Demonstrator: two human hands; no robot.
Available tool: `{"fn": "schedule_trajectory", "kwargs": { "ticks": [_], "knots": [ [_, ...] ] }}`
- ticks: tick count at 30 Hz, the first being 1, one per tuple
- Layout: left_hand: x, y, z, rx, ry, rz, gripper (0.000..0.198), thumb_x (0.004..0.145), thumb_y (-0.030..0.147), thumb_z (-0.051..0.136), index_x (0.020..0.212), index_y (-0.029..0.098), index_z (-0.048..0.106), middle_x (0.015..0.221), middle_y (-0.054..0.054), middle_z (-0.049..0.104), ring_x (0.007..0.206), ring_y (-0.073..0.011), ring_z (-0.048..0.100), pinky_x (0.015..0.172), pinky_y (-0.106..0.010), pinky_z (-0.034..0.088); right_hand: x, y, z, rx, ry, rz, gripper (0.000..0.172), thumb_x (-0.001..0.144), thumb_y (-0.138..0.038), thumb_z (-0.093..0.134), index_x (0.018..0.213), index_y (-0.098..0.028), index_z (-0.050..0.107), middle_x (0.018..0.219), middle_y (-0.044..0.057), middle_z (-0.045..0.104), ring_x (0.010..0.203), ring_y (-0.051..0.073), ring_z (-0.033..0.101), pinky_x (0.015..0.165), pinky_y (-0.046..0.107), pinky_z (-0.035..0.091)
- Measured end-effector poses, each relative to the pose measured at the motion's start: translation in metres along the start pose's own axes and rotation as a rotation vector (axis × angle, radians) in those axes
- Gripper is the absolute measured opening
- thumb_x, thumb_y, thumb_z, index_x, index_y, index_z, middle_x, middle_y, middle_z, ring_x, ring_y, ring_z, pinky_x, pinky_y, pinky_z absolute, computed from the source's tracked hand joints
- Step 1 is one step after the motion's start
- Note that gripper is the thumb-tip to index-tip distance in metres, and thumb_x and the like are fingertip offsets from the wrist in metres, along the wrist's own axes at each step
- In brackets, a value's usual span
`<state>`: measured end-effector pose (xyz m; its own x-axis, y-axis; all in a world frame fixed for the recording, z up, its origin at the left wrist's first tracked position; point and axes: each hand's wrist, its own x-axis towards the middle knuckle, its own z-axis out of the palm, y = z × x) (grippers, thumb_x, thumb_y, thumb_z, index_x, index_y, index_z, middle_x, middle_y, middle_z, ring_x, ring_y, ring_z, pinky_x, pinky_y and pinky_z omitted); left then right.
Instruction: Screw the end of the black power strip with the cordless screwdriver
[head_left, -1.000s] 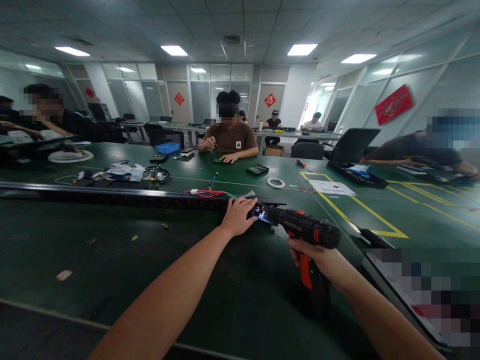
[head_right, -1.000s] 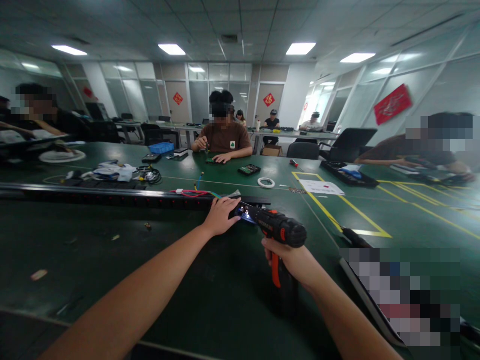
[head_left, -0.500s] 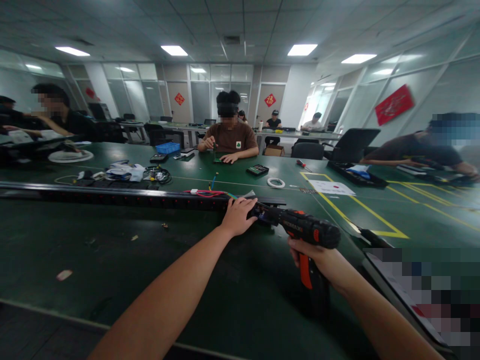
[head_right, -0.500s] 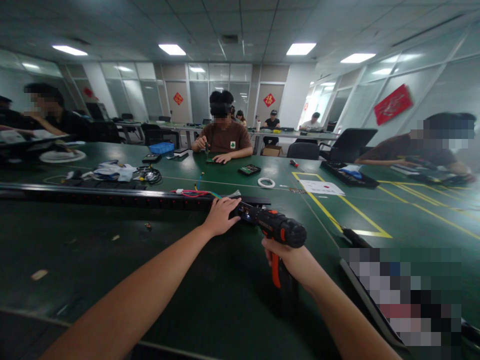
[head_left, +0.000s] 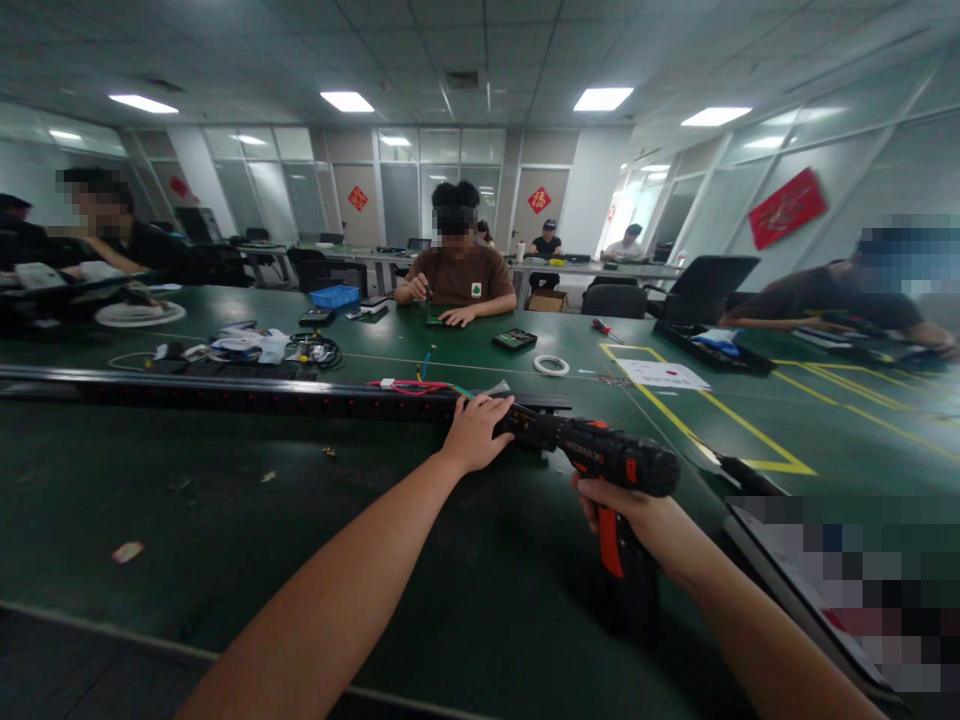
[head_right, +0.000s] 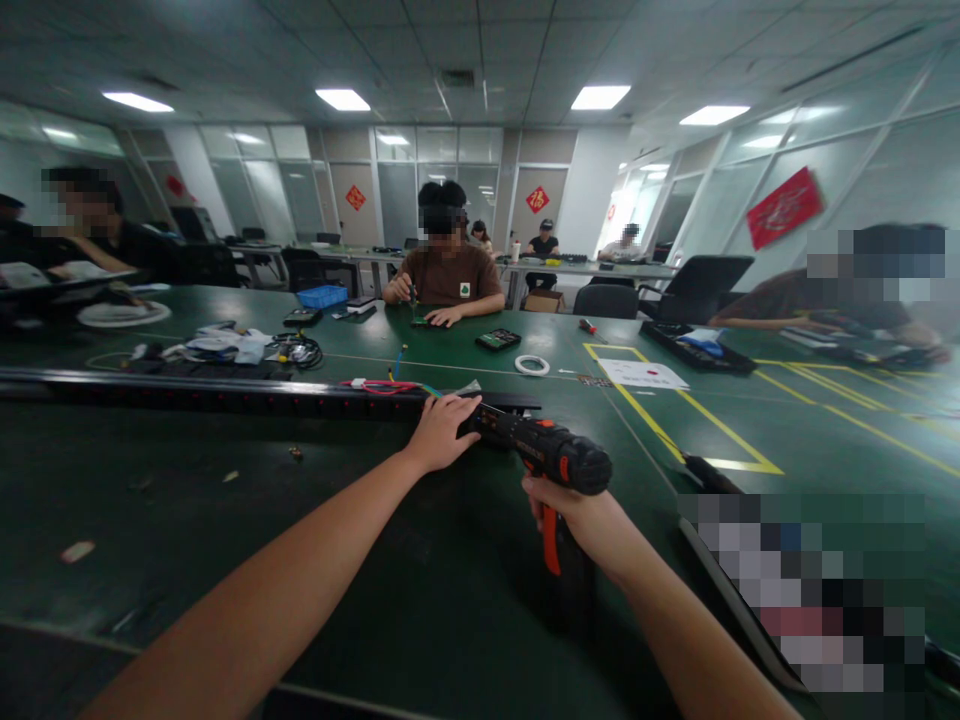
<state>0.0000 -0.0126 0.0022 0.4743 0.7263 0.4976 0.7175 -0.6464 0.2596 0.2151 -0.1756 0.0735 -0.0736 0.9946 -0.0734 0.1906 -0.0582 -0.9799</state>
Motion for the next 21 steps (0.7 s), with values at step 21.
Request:
{"fn": "schedule_trajectory", "kwargs": {
  "ticks": [21],
  "knots": [
    [0.0002,0.0000,-0.0003,0.003,-0.007,-0.002,0.063,0.094,0.040,0.062,0.153,0.030,0.042,0.149,-0.007,0.056,0.138,-0.0287,0.042,0.119,-0.057,0.022,0.0012,-0.0011,-0.0009,-0.082,0.001,-0.011,0.033,0.077,-0.049,0.072,0.067,-0.020,0.063,0.061,0.002,0.061,0.059,0.019,0.058,0.060,0.033,0.047]
  ]
}}
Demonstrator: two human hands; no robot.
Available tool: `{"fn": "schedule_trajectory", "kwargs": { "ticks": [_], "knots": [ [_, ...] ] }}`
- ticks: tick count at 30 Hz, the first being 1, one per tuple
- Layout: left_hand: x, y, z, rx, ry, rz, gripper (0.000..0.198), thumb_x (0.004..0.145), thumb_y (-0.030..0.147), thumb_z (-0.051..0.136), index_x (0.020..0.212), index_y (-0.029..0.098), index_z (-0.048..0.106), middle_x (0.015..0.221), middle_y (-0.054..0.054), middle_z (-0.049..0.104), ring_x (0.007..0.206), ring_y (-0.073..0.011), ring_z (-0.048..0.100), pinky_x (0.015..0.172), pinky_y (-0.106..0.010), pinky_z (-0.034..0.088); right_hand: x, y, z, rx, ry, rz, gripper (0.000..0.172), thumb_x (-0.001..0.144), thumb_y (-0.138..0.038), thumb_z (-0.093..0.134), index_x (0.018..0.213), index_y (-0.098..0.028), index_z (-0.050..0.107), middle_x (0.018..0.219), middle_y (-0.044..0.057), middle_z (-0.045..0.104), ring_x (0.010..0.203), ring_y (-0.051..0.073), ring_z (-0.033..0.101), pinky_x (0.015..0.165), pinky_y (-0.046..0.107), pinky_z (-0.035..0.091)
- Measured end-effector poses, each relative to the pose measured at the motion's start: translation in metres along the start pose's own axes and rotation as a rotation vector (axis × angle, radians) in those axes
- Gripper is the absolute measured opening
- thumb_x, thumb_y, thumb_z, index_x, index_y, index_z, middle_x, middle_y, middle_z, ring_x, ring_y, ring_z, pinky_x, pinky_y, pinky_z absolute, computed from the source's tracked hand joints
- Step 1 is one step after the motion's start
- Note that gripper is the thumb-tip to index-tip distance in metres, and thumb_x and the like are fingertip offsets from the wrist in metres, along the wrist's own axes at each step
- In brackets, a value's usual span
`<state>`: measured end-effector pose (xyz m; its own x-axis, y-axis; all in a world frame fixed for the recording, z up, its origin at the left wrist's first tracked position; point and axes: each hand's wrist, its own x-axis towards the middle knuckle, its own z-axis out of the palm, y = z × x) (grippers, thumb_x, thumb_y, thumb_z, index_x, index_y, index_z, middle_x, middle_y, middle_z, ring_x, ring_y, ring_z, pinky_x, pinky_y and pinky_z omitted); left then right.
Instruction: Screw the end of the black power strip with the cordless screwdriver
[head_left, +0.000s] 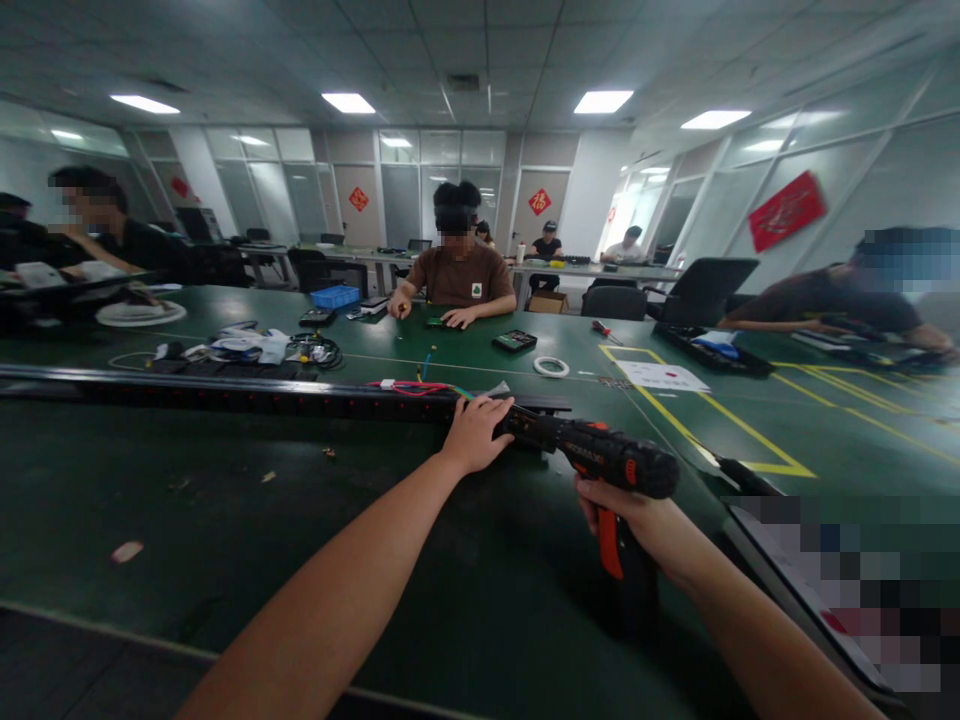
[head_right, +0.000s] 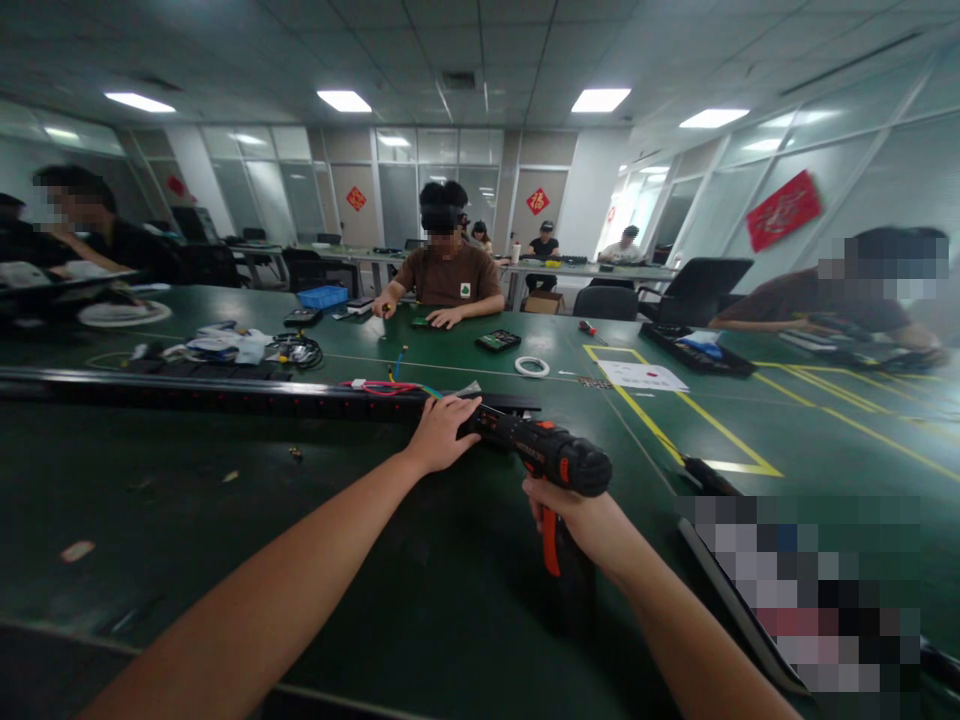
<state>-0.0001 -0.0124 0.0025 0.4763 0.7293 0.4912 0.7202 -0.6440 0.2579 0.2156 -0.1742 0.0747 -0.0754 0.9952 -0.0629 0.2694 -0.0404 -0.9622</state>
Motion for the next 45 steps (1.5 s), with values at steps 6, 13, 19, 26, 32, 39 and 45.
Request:
{"fn": "schedule_trajectory", "kwargs": {
  "ticks": [6,13,19,26,32,39,45],
  "knots": [
    [0.0001,-0.0011,0.0022,0.001,0.009,0.004,0.064,0.094,0.042,0.062,0.153,0.029,0.041,0.149,-0.006,0.056,0.138,-0.0282,0.042,0.119,-0.057,0.022,-0.0012,-0.0024,0.0005,0.017,-0.013,0.025,0.031,0.076,-0.049,0.073,0.066,-0.021,0.064,0.062,0.001,0.061,0.060,0.020,0.058,0.062,0.035,0.047],
    [-0.0002,-0.0013,0.0028,-0.002,0.013,0.003,0.064,0.094,0.041,0.063,0.153,0.029,0.041,0.148,-0.007,0.057,0.137,-0.0273,0.043,0.119,-0.056,0.021,-0.0017,-0.0011,0.0002,-0.002,-0.010,0.020,0.032,0.080,-0.048,0.071,0.065,-0.020,0.063,0.063,0.001,0.061,0.061,0.019,0.058,0.063,0.034,0.047],
    [0.0001,-0.0008,0.0017,-0.002,0.000,-0.002,0.065,0.094,0.041,0.063,0.154,0.028,0.040,0.149,-0.007,0.056,0.139,-0.0280,0.041,0.119,-0.057,0.020,-0.0013,-0.0021,0.0007,0.002,-0.019,0.018,0.032,0.077,-0.049,0.072,0.066,-0.020,0.062,0.061,0.000,0.060,0.059,0.018,0.058,0.062,0.033,0.047],
    [0.0003,-0.0005,0.0022,-0.002,0.010,0.003,0.064,0.095,0.041,0.063,0.153,0.027,0.041,0.149,-0.006,0.056,0.137,-0.0272,0.043,0.119,-0.057,0.022,0.0004,0.0001,-0.0019,0.017,-0.023,0.035,0.036,0.075,-0.052,0.074,0.066,-0.019,0.062,0.061,0.001,0.061,0.060,0.018,0.058,0.062,0.033,0.047],
    [-0.0004,0.0004,0.0005,-0.002,0.006,-0.001,0.062,0.095,0.040,0.062,0.153,0.028,0.042,0.150,-0.006,0.055,0.138,-0.0276,0.042,0.119,-0.057,0.021,0.0021,0.0026,-0.0027,0.018,-0.041,0.028,0.036,0.077,-0.052,0.073,0.067,-0.019,0.063,0.061,0.001,0.062,0.060,0.018,0.058,0.063,0.033,0.047],
    [0.0002,0.0003,-0.0002,-0.004,-0.008,-0.006,0.063,0.095,0.041,0.062,0.154,0.028,0.041,0.150,-0.006,0.055,0.139,-0.0282,0.041,0.119,-0.056,0.021,0.0013,0.0027,-0.0017,0.031,-0.028,0.034,0.036,0.075,-0.052,0.075,0.068,-0.019,0.063,0.062,0.001,0.061,0.060,0.019,0.059,0.063,0.034,0.047],
    [0.0000,-0.0004,0.0008,-0.004,-0.002,-0.002,0.063,0.095,0.041,0.061,0.153,0.029,0.041,0.151,-0.006,0.055,0.139,-0.0287,0.041,0.119,-0.057,0.021,0.0016,0.0015,-0.0025,0.016,-0.030,0.039,0.035,0.075,-0.052,0.075,0.070,-0.019,0.064,0.062,0.001,0.062,0.060,0.019,0.059,0.063,0.034,0.048]
  ]
}}
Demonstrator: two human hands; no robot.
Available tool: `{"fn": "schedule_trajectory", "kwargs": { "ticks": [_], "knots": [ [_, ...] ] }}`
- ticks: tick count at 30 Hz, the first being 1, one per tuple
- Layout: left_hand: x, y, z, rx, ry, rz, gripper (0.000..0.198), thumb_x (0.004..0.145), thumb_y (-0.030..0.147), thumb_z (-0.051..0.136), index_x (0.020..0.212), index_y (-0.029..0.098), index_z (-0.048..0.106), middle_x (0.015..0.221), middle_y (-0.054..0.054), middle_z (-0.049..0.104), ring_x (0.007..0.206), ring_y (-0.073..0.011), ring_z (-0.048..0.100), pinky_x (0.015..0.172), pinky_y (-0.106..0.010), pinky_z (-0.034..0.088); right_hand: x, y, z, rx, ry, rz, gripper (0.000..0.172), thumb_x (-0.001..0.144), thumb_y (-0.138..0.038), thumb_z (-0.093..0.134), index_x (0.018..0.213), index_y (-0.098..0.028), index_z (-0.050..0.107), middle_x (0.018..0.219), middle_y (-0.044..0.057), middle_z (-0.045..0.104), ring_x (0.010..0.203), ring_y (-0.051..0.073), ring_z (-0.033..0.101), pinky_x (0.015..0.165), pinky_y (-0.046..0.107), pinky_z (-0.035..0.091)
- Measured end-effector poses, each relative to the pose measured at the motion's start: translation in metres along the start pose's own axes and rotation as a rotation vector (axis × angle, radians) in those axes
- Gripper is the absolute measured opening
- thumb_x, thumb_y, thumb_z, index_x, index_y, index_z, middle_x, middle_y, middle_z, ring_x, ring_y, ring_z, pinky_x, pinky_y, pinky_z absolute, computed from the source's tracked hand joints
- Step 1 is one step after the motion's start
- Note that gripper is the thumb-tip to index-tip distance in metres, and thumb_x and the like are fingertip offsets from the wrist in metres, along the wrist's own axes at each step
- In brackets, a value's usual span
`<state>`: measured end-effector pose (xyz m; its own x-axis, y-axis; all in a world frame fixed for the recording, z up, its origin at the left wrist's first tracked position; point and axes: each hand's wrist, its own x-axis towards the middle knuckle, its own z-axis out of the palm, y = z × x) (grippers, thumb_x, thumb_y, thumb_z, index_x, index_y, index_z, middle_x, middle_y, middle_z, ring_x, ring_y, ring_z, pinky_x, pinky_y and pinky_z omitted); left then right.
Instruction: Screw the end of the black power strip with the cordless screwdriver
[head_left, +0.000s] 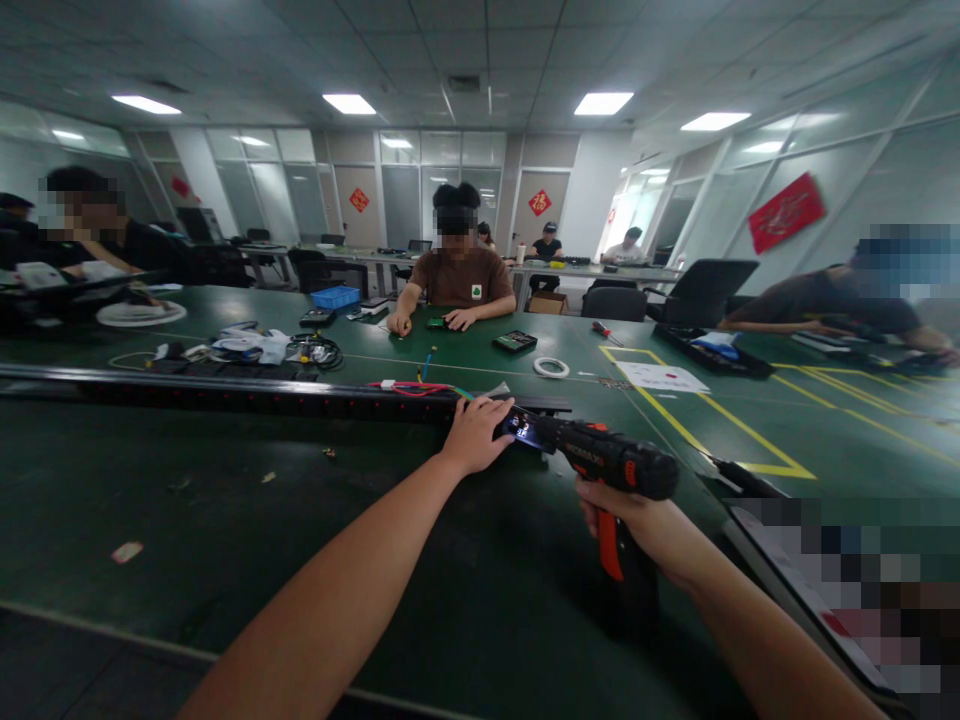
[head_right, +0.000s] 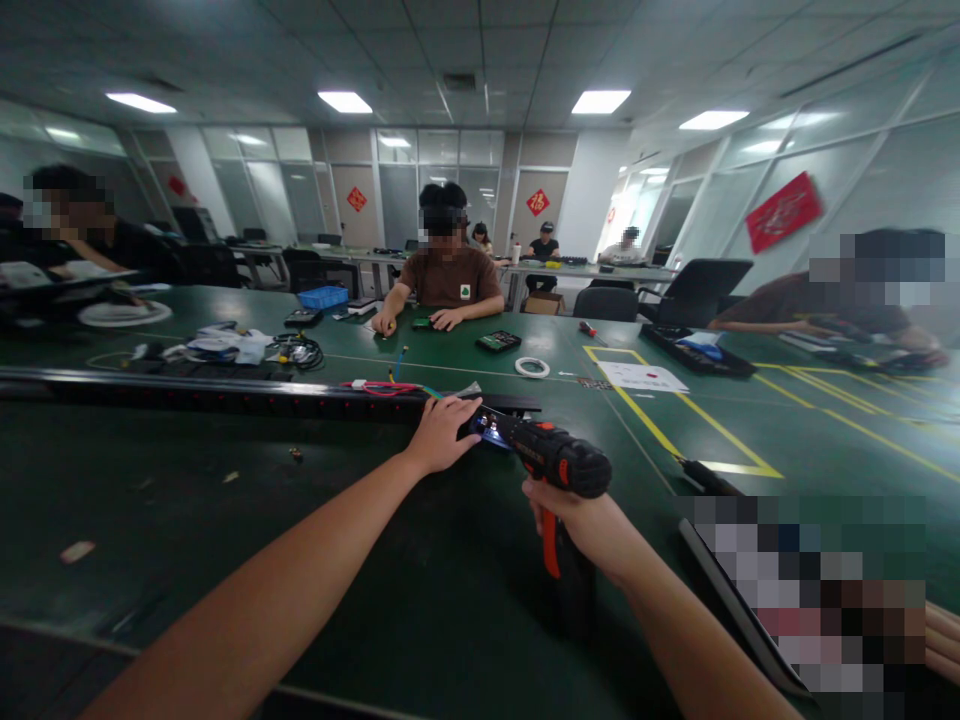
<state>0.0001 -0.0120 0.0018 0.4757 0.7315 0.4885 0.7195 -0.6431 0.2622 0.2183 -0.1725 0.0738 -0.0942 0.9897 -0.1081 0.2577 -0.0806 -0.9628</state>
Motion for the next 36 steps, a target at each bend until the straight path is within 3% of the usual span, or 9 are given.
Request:
{"fn": "schedule_trajectory", "kwargs": {
  "ticks": [12,21,31,36],
  "knots": [
    [-0.0003,-0.0009,0.0020,0.000,0.016,0.003,0.063,0.095,0.040,0.062,0.153,0.028,0.042,0.150,-0.006,0.056,0.138,-0.0282,0.042,0.118,-0.059,0.022,0.0006,0.0021,-0.0005,-0.035,-0.002,-0.010,0.037,0.077,-0.053,0.073,0.065,-0.020,0.062,0.060,0.001,0.061,0.060,0.019,0.058,0.063,0.033,0.047],
    [0.0002,-0.0024,0.0032,-0.006,0.012,0.001,0.062,0.095,0.040,0.063,0.152,0.029,0.043,0.149,-0.007,0.056,0.138,-0.0291,0.042,0.119,-0.059,0.021,-0.0011,0.0033,0.0023,0.070,0.018,-0.038,0.029,0.076,-0.045,0.075,0.088,-0.020,0.067,0.062,-0.002,0.061,0.059,0.018,0.059,0.061,0.032,0.048],
    [-0.0001,-0.0018,0.0021,-0.007,0.017,0.006,0.063,0.095,0.040,0.063,0.153,0.028,0.042,0.149,-0.006,0.056,0.138,-0.0284,0.042,0.119,-0.059,0.020,-0.0049,-0.0040,0.0055,0.092,0.042,0.010,0.041,0.074,-0.046,0.077,0.102,-0.018,0.068,0.063,-0.002,0.061,0.060,0.018,0.060,0.061,0.032,0.048],
    [0.0000,-0.0015,0.0018,-0.003,0.017,0.003,0.062,0.095,0.041,0.063,0.152,0.028,0.043,0.148,-0.006,0.057,0.137,-0.0281,0.043,0.119,-0.057,0.021,-0.0056,-0.0058,0.0068,0.053,0.048,0.024,0.037,0.073,-0.053,0.076,0.086,-0.019,0.069,0.063,-0.001,0.061,0.059,0.019,0.059,0.060,0.032,0.046]
  ]
}}
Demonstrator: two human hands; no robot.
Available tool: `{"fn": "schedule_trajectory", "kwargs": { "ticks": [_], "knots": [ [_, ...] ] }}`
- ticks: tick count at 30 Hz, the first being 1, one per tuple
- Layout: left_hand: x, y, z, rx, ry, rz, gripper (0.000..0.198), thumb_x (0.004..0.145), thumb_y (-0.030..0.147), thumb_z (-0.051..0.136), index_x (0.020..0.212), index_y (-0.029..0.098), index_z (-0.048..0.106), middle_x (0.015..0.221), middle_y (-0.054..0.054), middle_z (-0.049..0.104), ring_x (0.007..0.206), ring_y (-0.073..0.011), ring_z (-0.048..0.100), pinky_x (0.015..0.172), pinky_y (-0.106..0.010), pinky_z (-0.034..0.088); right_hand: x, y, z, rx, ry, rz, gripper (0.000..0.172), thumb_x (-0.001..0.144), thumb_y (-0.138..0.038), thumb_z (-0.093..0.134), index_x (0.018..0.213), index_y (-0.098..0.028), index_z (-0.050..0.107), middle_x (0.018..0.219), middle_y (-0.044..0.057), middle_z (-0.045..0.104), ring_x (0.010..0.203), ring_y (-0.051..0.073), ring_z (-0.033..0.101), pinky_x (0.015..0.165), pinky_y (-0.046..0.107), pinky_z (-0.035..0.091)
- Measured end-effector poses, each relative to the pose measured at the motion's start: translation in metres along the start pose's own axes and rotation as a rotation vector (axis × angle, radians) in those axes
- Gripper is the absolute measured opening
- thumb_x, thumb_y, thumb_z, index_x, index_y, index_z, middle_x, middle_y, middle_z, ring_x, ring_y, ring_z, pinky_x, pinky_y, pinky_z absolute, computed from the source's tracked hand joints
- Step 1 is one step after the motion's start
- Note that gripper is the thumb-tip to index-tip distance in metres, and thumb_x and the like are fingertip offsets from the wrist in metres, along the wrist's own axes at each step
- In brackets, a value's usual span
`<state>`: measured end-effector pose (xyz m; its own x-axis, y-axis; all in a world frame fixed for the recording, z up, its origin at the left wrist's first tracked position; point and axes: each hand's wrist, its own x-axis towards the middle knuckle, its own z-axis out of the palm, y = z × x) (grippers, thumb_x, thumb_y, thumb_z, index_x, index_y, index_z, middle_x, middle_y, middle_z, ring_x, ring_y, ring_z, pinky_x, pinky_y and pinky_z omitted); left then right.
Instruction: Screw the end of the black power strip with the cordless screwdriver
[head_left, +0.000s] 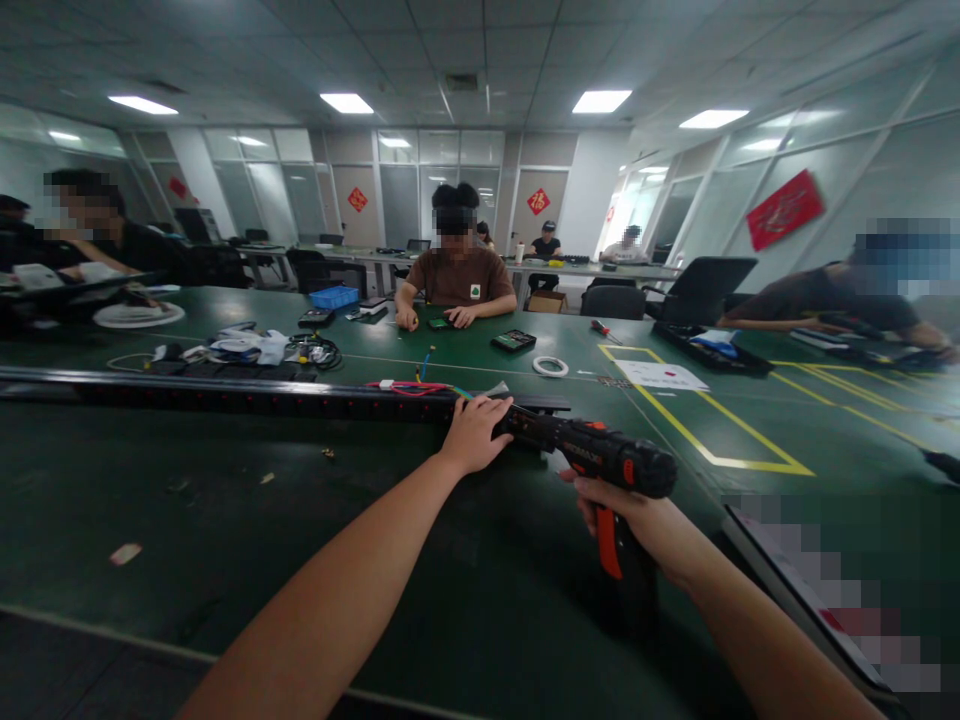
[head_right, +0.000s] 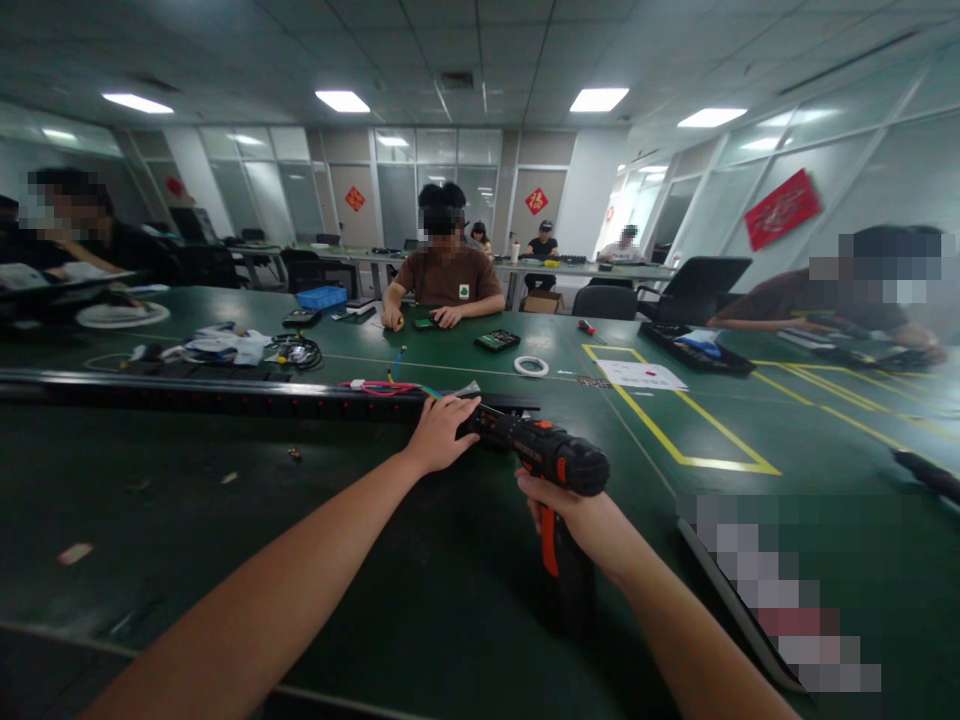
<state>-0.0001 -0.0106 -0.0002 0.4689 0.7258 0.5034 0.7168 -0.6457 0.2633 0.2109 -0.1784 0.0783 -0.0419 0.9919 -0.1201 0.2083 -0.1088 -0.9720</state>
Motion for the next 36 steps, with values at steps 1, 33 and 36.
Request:
{"fn": "schedule_trajectory", "kwargs": {
  "ticks": [1,33,36],
  "knots": [
    [0.000,0.000,0.000,0.000,0.001,0.001,0.062,0.094,0.040,0.063,0.152,0.028,0.043,0.148,-0.006,0.057,0.137,-0.0280,0.043,0.119,-0.056,0.021,0.000,0.000,0.000,-0.011,-0.004,0.002,0.037,0.073,-0.054,0.076,0.080,-0.019,0.069,0.062,0.000,0.060,0.059,0.018,0.058,0.060,0.032,0.046],
    [0.001,0.000,0.001,0.000,0.001,0.006,0.063,0.094,0.040,0.063,0.153,0.028,0.042,0.148,-0.006,0.057,0.137,-0.0273,0.043,0.119,-0.056,0.021,0.008,0.013,-0.009,-0.031,-0.062,-0.023,0.029,0.080,-0.047,0.072,0.079,-0.018,0.067,0.062,0.000,0.061,0.060,0.019,0.058,0.063,0.033,0.046],
    [0.001,0.000,0.001,-0.003,-0.010,0.000,0.064,0.094,0.040,0.063,0.153,0.029,0.042,0.149,-0.006,0.056,0.138,-0.0274,0.042,0.119,-0.055,0.021,0.007,0.012,-0.007,-0.023,-0.049,-0.038,0.027,0.079,-0.045,0.072,0.077,-0.019,0.065,0.061,-0.001,0.060,0.059,0.018,0.057,0.061,0.033,0.046]
  ]
}}
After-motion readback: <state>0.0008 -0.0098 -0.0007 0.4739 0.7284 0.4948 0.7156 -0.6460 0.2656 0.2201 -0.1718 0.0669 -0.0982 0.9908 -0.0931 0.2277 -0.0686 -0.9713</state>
